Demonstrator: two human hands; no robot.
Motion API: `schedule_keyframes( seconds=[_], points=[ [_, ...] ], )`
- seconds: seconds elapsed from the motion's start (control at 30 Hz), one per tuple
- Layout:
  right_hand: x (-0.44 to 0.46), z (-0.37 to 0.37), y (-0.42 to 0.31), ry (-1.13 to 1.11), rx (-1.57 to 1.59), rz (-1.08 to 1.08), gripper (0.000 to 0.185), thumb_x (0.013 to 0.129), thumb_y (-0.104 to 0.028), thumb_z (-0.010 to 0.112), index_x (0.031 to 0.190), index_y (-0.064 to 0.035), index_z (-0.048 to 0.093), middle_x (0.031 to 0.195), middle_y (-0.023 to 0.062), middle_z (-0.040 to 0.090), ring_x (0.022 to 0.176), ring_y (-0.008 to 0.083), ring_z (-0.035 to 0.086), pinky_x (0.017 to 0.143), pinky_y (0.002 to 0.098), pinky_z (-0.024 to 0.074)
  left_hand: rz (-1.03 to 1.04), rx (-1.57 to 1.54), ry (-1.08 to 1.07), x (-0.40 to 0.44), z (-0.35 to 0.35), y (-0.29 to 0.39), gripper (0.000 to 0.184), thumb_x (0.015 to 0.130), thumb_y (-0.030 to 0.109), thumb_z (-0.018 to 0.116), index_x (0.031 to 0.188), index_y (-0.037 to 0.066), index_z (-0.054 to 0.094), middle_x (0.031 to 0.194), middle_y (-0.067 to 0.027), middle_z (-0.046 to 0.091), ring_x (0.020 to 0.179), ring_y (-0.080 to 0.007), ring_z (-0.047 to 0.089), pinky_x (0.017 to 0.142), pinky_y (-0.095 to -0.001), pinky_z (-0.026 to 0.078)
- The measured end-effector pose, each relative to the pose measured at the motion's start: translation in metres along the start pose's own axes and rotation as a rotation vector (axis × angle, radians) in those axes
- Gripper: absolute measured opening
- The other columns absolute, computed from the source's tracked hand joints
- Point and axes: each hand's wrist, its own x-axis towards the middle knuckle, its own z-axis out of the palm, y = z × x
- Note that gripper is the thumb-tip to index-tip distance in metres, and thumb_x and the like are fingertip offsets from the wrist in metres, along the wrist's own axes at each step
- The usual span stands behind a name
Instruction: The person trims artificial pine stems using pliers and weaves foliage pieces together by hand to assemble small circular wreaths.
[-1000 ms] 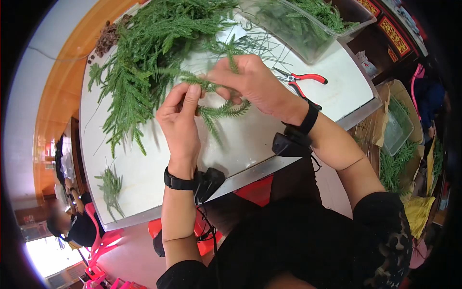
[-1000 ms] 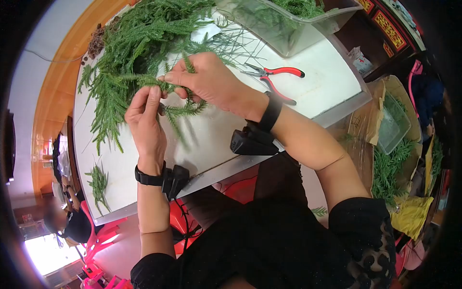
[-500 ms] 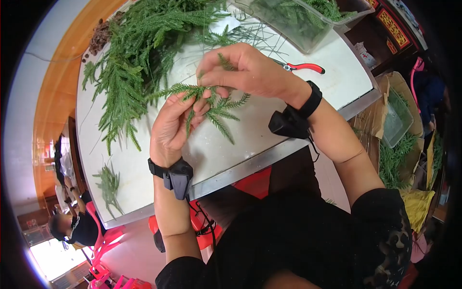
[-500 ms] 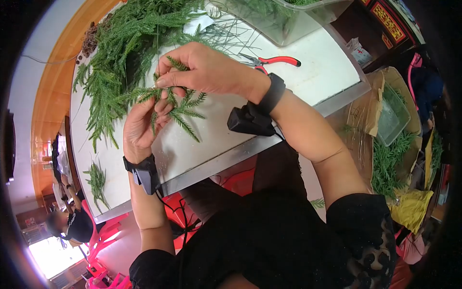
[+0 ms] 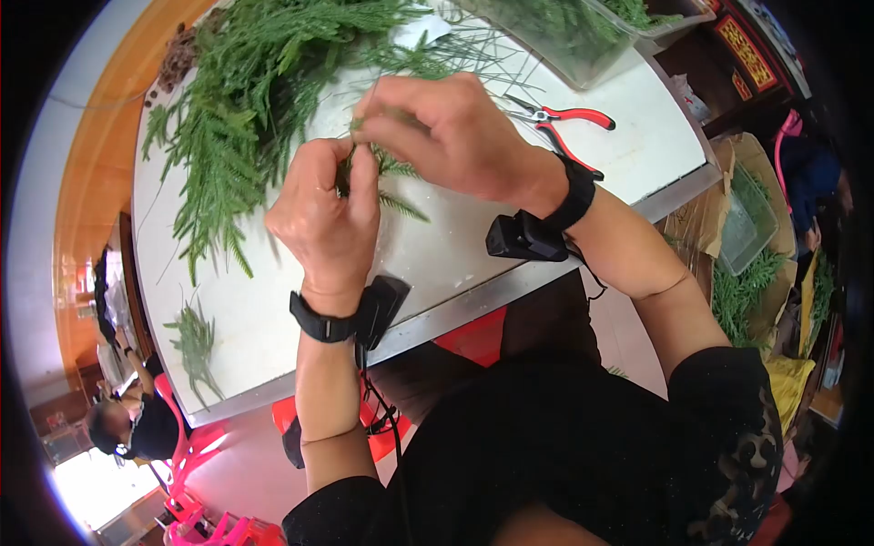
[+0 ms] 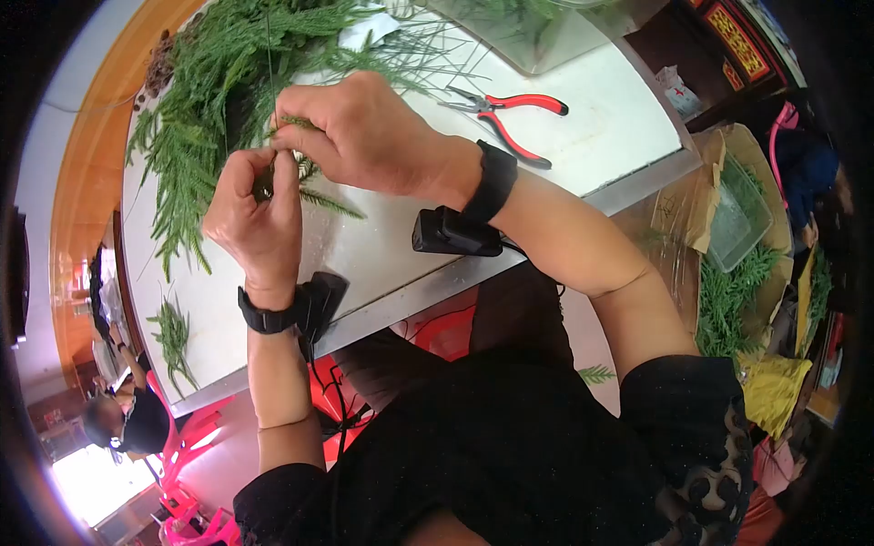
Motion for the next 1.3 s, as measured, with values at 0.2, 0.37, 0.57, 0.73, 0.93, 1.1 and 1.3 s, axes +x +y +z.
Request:
schedule_keyframes(
  seconds=[0.2, 0.37, 0.57, 0.73, 0.93, 1.1, 1.3],
  points=[
    [-0.003, 0.011, 0.005, 0.135, -0.031, -0.152, 0.006, 0.080, -0.004, 0.063, 0.085, -0.0038, 0.062, 0.070, 0.0069, 0.060, 0.049, 0.0186, 0.053, 0.045, 0.0268, 0.0401, -0.230, -0.297, -0.086, 0.003, 0.000, -0.010, 0.006, 0.079, 0.007, 0.065, 0.084, 0.003, 0.065, 0.074, -0.0042, 0.063, 0.062, -0.0095, 0.056, 0.054, -0.0249, 0.042],
    [-0.003, 0.005, 0.009, 0.148, -0.134, -0.370, 0.012, 0.076, -0.001, 0.063, 0.088, -0.0038, 0.062, 0.071, 0.0064, 0.060, 0.054, 0.0219, 0.055, 0.046, 0.0290, 0.0411, -0.590, -0.957, -0.400, 0.015, -0.018, -0.015, 0.013, 0.082, 0.013, 0.064, 0.086, 0.001, 0.066, 0.081, -0.0021, 0.065, 0.072, -0.0098, 0.058, 0.066, -0.0251, 0.044],
    [-0.001, -0.008, 0.000, 0.000, -0.182, -0.539, 0.020, 0.071, -0.001, 0.063, 0.091, -0.0036, 0.064, 0.071, 0.0050, 0.059, 0.057, 0.0215, 0.054, 0.048, 0.0294, 0.0414, -0.903, -1.355, -0.493, 0.010, -0.021, -0.023, 0.020, 0.086, 0.019, 0.062, 0.093, 0.000, 0.064, 0.088, -0.0029, 0.064, 0.082, -0.0106, 0.057, 0.078, -0.0256, 0.043],
    [0.001, -0.005, -0.002, 0.067, -0.236, -0.563, 0.024, 0.068, -0.007, 0.063, 0.092, -0.0041, 0.064, 0.072, 0.0039, 0.059, 0.057, 0.0204, 0.052, 0.050, 0.0290, 0.0416, -0.924, -1.602, -0.422, 0.003, -0.008, -0.018, 0.018, 0.089, 0.018, 0.058, 0.095, 0.002, 0.063, 0.090, -0.0035, 0.063, 0.085, -0.0113, 0.055, 0.081, -0.0277, 0.043],
    [0.002, -0.003, -0.002, 0.050, -0.228, -0.570, 0.023, 0.068, -0.006, 0.063, 0.090, -0.0047, 0.065, 0.071, 0.0037, 0.060, 0.056, 0.0191, 0.051, 0.048, 0.0280, 0.0415, -1.032, -1.650, -0.267, 0.002, -0.006, -0.005, 0.017, 0.091, 0.019, 0.056, 0.092, 0.003, 0.062, 0.089, -0.0023, 0.062, 0.086, -0.0110, 0.054, 0.083, -0.0295, 0.042],
    [0.000, 0.001, 0.000, 0.055, -0.243, -0.531, 0.015, 0.074, -0.006, 0.064, 0.089, -0.0041, 0.064, 0.070, 0.0043, 0.058, 0.055, 0.0201, 0.051, 0.047, 0.0274, 0.0413, -0.847, -1.508, -0.269, 0.001, -0.001, -0.010, 0.018, 0.092, 0.021, 0.055, 0.091, 0.004, 0.062, 0.087, -0.0013, 0.061, 0.081, -0.0100, 0.052, 0.078, -0.0274, 0.041],
    [-0.003, 0.012, -0.017, 0.080, 0.203, 0.107, 0.008, 0.083, -0.010, 0.062, 0.082, -0.0019, 0.061, 0.063, 0.0030, 0.057, 0.051, 0.0111, 0.048, 0.046, 0.0238, 0.0385, -0.816, -1.432, 0.049, -0.002, 0.009, -0.002, 0.016, 0.090, 0.021, 0.058, 0.090, 0.005, 0.062, 0.084, -0.0007, 0.061, 0.076, -0.0078, 0.049, 0.069, -0.0242, 0.039]
  ],
)
